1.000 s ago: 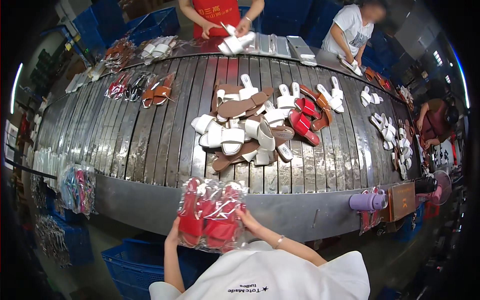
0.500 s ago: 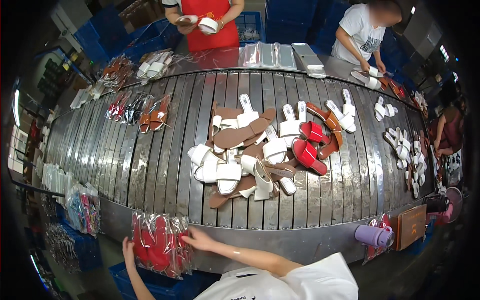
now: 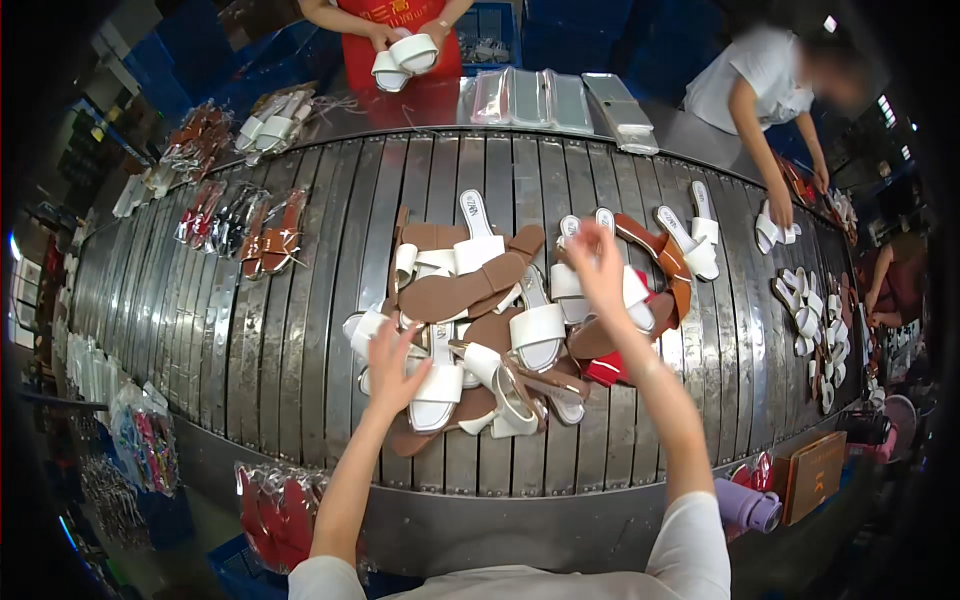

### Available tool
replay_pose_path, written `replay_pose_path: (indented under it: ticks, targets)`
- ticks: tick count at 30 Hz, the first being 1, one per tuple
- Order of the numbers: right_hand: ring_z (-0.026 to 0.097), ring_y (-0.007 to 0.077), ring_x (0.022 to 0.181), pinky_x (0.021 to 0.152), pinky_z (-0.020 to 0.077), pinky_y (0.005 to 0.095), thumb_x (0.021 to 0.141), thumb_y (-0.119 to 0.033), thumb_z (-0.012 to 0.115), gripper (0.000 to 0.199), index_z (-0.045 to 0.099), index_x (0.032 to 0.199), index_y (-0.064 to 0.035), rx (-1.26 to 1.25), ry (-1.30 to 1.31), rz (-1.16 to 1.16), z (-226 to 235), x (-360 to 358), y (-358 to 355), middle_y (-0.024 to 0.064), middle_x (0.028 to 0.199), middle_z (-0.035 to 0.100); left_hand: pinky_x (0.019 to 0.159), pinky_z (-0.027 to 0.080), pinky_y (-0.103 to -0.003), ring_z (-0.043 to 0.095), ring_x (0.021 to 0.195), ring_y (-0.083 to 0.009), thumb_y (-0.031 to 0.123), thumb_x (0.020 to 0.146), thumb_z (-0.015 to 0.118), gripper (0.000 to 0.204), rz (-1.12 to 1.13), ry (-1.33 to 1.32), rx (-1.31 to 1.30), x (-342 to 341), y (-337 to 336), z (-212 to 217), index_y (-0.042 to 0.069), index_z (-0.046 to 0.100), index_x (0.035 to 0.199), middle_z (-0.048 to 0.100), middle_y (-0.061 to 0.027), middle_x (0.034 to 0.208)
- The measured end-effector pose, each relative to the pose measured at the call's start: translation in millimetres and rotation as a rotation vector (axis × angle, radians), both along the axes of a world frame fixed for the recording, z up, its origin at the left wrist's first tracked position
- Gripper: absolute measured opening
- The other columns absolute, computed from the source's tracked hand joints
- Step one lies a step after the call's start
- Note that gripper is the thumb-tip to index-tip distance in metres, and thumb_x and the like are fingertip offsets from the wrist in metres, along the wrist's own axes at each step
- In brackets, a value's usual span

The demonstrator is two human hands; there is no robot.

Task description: The person places pairs of white and brown slide sandals into clear plastic bags at a factory packing station. They repeatedly pick up slides, insert them into bags, and set the packaged pairs aside on the table. The person also moves blue plastic crates and stacks them nearby.

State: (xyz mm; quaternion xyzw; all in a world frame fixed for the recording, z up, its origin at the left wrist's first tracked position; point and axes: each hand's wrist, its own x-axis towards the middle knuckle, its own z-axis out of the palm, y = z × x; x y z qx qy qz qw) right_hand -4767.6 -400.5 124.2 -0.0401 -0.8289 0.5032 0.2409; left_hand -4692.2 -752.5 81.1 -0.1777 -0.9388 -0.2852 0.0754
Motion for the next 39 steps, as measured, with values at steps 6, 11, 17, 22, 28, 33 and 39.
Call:
replay_pose_path:
  ticks: [6,11,17,22,28,33,39]
  targets:
    - [0.051,0.0381,0.109,0.095,0.0387,0.0442,0.07,-0.051,0.069,0.077,0.049,0.121,0.0035,0.165,-0.274,-0.485,-83,-238,115,0.023,0.114,0.056,0.105,0.018,-0.052,0.027,0.131,-0.0368,0.037,0.075,0.063,0.057,-0.025,-0.19,-0.191,-14,29,-47,0.021,0.051,0.129,0.029,-0.0199,0.143]
    - [0.035,0.0383,0.126,0.105,0.0301,0.0433,0.065,-0.057,0.071,0.1,0.033,0.136,0.0024,0.002,-0.244,-0.541,-102,-294,82,0.0232,0.135,0.04,0.105,0.017,-0.052,0.029,0.13,-0.0381,0.035,0.072,0.061,0.057,0.023,-0.174,-0.142,-13,22,-57,0.02,0.055,0.126,0.03,-0.0211,0.143]
    - [0.041,0.038,0.118,0.101,0.0315,0.0459,0.065,-0.054,0.075,0.095,0.038,0.129,0.0049,-0.142,-0.016,-0.716,-118,-290,74,0.0219,0.125,0.047,0.104,0.019,-0.052,0.032,0.128,-0.0385,0.033,0.071,0.059,0.057,0.012,-0.162,-0.126,-19,23,-58,0.017,0.056,0.125,0.031,-0.0207,0.142]
    - [0.044,0.0333,0.115,0.1,0.0355,0.0419,0.069,-0.055,0.073,0.092,0.036,0.129,0.0031,-0.754,0.535,-0.889,-66,-269,141,0.0194,0.124,0.043,0.103,0.019,-0.052,0.032,0.128,-0.038,0.032,0.071,0.059,0.055,-0.011,-0.145,-0.112,-19,23,-61,0.018,0.057,0.124,0.031,-0.0199,0.143]
    - [0.055,0.0288,0.106,0.092,0.047,0.0415,0.084,-0.052,0.058,0.068,0.044,0.126,-0.0004,-1.287,0.018,0.403,33,-158,123,0.0148,0.119,0.053,0.105,0.021,-0.047,0.032,0.13,-0.033,0.035,0.077,0.06,0.056,0.032,-0.239,0.167,-22,21,-40,0.014,0.052,0.128,0.032,-0.0177,0.143]
    - [0.063,0.0227,0.086,0.078,0.054,0.0362,0.071,0.01,0.061,0.046,0.048,0.115,0.0052,-1.057,-0.422,0.347,72,-40,6,0.0133,0.099,0.06,0.106,0.025,-0.035,0.036,0.128,-0.0245,0.03,0.083,0.06,0.065,-0.046,-0.547,1.18,-62,64,65,0.005,0.035,0.137,0.042,-0.0151,0.135]
    - [0.057,0.0215,0.094,0.079,0.0461,0.0325,0.069,-0.005,0.073,0.053,0.049,0.115,0.004,-0.532,-0.193,0.197,146,142,-108,0.0114,0.104,0.056,0.097,0.038,-0.031,0.048,0.114,-0.0174,0.016,0.076,0.071,0.076,-0.377,-0.602,1.056,65,50,161,0.001,0.03,0.138,0.05,-0.0113,0.125]
